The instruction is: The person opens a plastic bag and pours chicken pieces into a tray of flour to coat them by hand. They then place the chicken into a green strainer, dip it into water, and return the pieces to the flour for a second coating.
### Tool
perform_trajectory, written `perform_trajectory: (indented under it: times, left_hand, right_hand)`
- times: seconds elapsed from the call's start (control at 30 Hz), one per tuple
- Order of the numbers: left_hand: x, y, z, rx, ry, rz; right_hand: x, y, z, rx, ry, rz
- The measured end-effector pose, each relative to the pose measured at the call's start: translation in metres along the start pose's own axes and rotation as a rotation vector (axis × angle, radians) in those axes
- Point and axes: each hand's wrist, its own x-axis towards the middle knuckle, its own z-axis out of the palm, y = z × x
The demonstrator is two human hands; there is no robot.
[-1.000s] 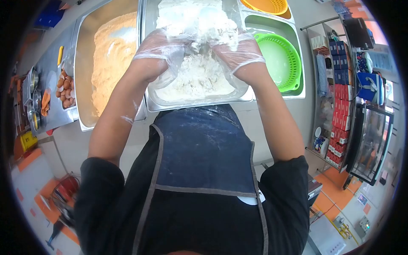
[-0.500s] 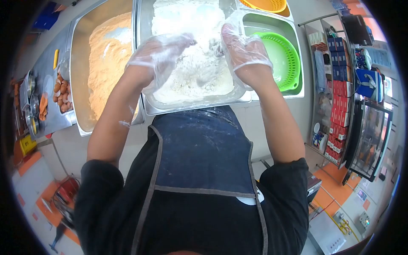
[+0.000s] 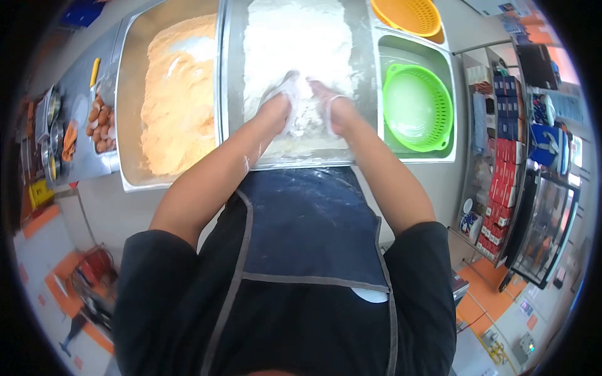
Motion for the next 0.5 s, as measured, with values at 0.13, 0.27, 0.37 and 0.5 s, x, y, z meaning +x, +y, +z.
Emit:
perform_trajectory:
  times: [0.13, 0.27, 0.37, 0.5]
  left_hand:
    - [-0.025, 0.033, 0.003, 0.133, -0.097, 0.218]
    - [-0.042, 0.065, 0.009, 0.55, -0.115, 0.356]
    - [-0.059, 0.084, 0.01, 0.921, -0.115, 0.554]
    - [-0.076, 0.094, 0.013, 1.374, -0.107, 0.902]
  right_hand:
    - [-0.018, -0.03, -0.01, -0.183, -0.033, -0.235]
    - [-0.045, -0.069, 0.0, -0.516, -0.006, -0.591]
    - [-0.057, -0.087, 0.004, -0.607, 0.003, -0.73]
    - [-0.073, -0.105, 0.005, -0.643, 0.037, -0.684]
